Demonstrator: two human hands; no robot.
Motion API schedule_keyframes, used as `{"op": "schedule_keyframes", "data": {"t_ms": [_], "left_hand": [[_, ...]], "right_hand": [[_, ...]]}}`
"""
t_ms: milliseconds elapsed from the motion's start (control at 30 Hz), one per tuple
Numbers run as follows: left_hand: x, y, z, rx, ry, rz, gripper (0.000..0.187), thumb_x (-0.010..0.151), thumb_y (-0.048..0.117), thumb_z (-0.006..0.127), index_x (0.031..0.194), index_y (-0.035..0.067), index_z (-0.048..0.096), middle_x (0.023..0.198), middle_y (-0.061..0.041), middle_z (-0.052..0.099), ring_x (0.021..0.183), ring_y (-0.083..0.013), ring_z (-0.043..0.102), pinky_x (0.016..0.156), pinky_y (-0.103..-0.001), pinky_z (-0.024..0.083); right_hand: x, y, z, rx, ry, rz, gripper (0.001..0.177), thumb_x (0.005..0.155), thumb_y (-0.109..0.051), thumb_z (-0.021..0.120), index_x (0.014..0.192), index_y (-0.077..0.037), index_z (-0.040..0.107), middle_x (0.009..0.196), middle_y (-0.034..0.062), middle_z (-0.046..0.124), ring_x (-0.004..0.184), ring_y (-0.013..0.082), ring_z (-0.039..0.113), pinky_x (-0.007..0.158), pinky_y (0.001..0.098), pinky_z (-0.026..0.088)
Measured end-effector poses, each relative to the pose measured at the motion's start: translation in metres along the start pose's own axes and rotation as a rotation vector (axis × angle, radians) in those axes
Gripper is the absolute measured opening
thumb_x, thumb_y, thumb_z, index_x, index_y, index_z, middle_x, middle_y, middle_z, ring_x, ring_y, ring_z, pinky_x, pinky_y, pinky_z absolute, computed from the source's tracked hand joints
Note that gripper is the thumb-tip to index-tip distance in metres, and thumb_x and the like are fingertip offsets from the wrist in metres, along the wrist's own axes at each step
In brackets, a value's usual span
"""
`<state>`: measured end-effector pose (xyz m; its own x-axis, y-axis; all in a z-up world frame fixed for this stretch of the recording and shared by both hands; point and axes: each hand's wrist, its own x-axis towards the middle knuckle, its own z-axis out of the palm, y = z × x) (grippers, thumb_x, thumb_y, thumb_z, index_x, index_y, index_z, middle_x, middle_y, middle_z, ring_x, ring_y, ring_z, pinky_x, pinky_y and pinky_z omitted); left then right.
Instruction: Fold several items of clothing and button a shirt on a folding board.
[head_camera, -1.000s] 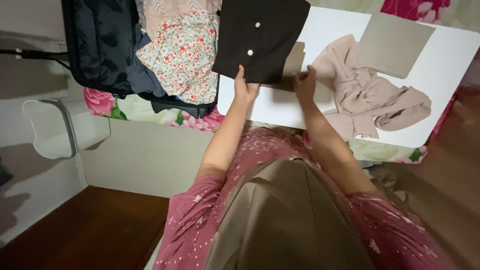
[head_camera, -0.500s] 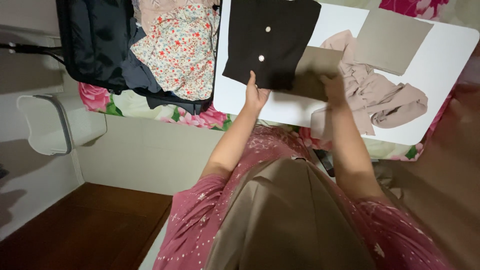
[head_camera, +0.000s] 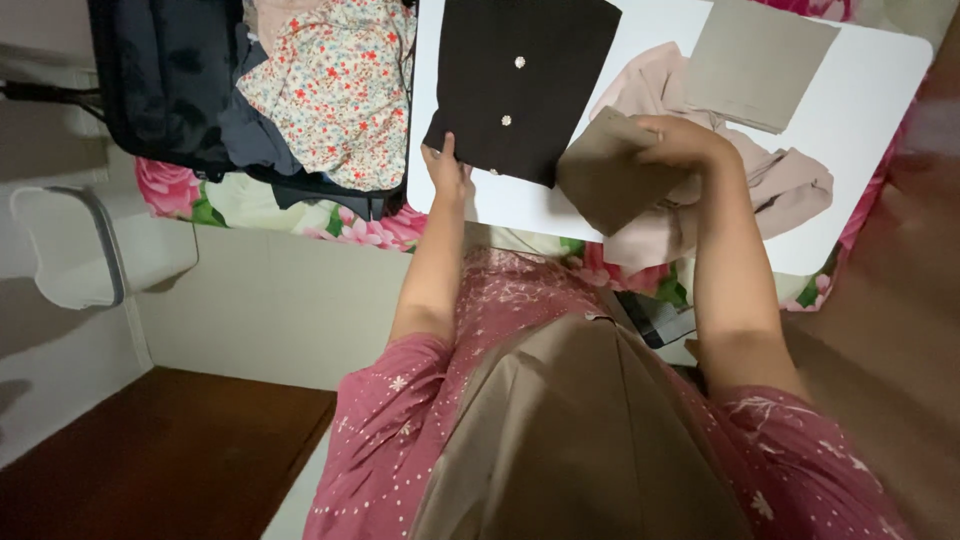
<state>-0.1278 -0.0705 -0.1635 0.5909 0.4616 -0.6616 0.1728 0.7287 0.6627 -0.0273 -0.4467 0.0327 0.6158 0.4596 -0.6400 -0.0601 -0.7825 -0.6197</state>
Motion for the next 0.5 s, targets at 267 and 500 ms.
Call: {"op": "schedule_keyframes", "data": {"t_ms": [267,500], "left_hand": [[-0.009,0.022,-0.010,0.204,-0.060,0.079,0.035,0.091,0.017,0.073,0.117,0.015,0.050,0.103,-0.002,0.058,0.078,-0.0165,0.062,0.056,-0.036,0.060],[0.029,-0.009,-0.035,0.239,-0.093,-0.057,0.026,0.100,0.025,0.071,0.108,0.008,0.053,0.090,-0.012,0.057,0.069,-0.0217,0.057,0.058,-0.041,0.063]], "right_hand": [[0.076,-0.015,0.050,-0.165,0.669,-0.146,0.055,0.091,-0.012,0.070,0.145,-0.007,0.059,0.133,0.0224,0.064,0.122,0.0387,0.059,0.106,0.0475,0.046],[0.126,-0.054,0.101,-0.342,0.455,-0.254,0.082,0.095,-0.024,0.078,0.164,-0.011,0.035,0.160,0.0350,0.028,0.144,0.0517,0.034,0.121,0.0582,0.028]]}}
